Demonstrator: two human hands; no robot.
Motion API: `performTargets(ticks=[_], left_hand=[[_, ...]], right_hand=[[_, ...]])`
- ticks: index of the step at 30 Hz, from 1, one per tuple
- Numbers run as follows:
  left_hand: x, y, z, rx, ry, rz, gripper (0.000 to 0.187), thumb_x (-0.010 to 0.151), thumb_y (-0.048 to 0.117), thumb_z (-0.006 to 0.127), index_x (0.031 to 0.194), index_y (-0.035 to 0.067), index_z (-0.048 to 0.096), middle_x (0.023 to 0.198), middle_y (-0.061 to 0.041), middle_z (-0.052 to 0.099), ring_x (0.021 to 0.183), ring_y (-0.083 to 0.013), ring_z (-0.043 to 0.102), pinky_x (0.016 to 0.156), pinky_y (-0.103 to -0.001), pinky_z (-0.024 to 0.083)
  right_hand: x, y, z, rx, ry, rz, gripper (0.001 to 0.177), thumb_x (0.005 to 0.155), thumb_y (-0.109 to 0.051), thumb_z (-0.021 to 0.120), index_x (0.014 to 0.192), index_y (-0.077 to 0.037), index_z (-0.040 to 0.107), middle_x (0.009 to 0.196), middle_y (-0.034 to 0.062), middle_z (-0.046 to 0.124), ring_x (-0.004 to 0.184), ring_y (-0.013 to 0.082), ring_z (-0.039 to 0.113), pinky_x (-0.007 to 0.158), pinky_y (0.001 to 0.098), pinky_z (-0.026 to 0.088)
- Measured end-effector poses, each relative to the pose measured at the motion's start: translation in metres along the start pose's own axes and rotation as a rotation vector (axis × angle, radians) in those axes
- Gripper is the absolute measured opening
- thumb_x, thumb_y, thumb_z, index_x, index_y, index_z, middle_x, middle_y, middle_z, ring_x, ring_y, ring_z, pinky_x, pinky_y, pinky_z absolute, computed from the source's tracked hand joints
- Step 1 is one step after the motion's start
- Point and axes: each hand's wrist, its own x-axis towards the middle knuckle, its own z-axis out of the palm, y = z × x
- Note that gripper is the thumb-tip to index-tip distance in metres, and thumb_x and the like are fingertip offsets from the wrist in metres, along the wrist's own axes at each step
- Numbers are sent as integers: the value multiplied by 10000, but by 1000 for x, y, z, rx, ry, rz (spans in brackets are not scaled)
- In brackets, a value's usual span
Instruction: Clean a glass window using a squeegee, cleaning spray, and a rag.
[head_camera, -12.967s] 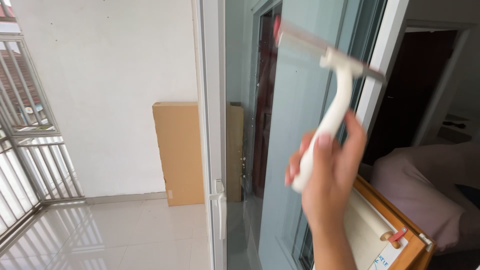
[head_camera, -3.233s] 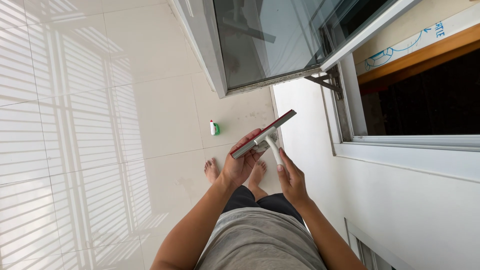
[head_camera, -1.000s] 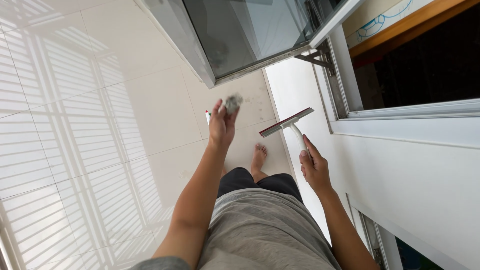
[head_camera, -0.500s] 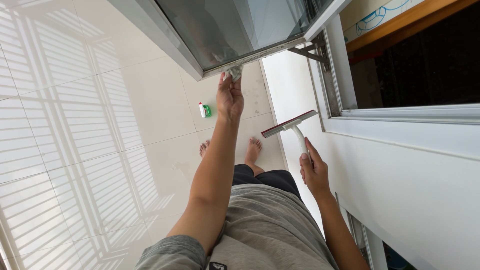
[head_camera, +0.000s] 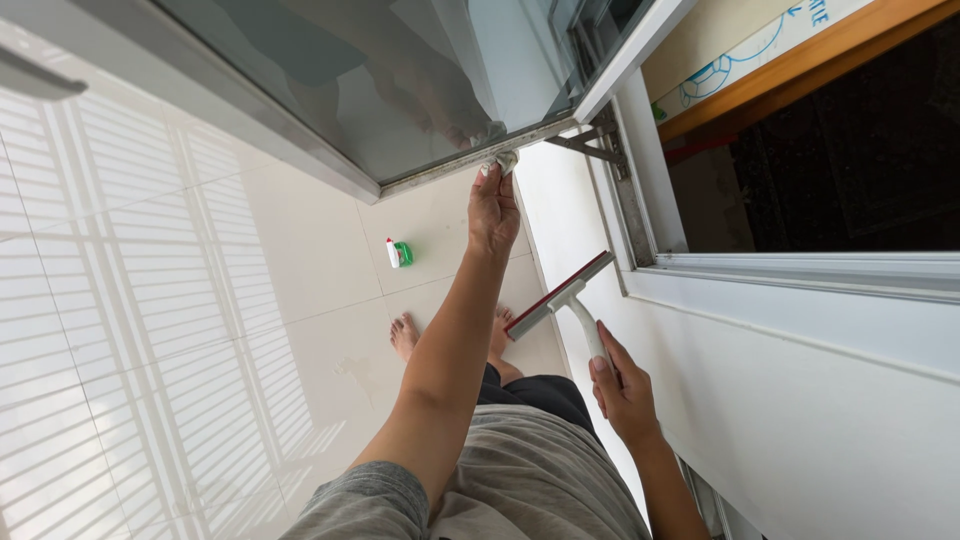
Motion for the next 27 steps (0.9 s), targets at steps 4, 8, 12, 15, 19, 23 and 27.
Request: performTargets(ticks=[4,8,12,15,19,23,27], left_hand=[[7,-21,5,53,5,-23,105,1017,7,593,1101,-46,626,1102,-159,709,1038,-204,720,959,-258,623],[21,-40,11,123,1,-69,67,1011,-3,600,1070,-29,620,1085,-161,711,1035,-213,721,965,-275,620],[6,-43,30,364,77,-135,119,972,-26,628,1045,23,548,1059,-160,692,1012,-238,716,984,-334,620],[-22,-39,39,590,86,-79,165,950,-12,641,1059,30,525,1056,-156,675,1002,-243,705,982,-357,619],[-70,-29,53,1037,-50,146,200,941,37,673,1100,-3,559,1091,-137,666,1023,-236,690,955,-357,626],[-119,-5,77,1334,-178,212,345,921,58,684,1220,17,519,1098,-120,678,1041,-211,692,937,-339,619],[-140,23,44,1471,-238,128,403,933,71,675,1320,21,571,1163,-120,712,1076,-191,711,945,-317,609]], right_hand=[[-7,-3,-4,-27,-2,-12,531,1035,-225,503,1542,-80,432,629,-13,544,437,32,415,388,224,377],[-9,-13,-9,-33,18,-20,526,1032,-222,499,1532,-70,438,632,-7,564,434,34,423,389,226,380],[-13,-17,-12,-21,20,-34,526,1030,-213,496,1529,-56,437,653,-5,578,444,34,428,397,223,384],[-13,-16,-13,-9,18,-47,526,1029,-209,501,1526,-51,440,648,-2,573,444,36,427,401,223,382],[-11,-16,-12,9,10,-65,521,1030,-207,506,1523,-49,450,639,-1,567,443,37,421,404,220,375],[-9,-20,-12,24,-9,-100,521,1035,-203,508,1528,-45,447,647,1,570,452,33,426,410,216,379],[-4,-21,-9,39,-37,-144,517,1035,-196,501,1525,-43,444,687,0,599,451,30,425,405,215,378]])
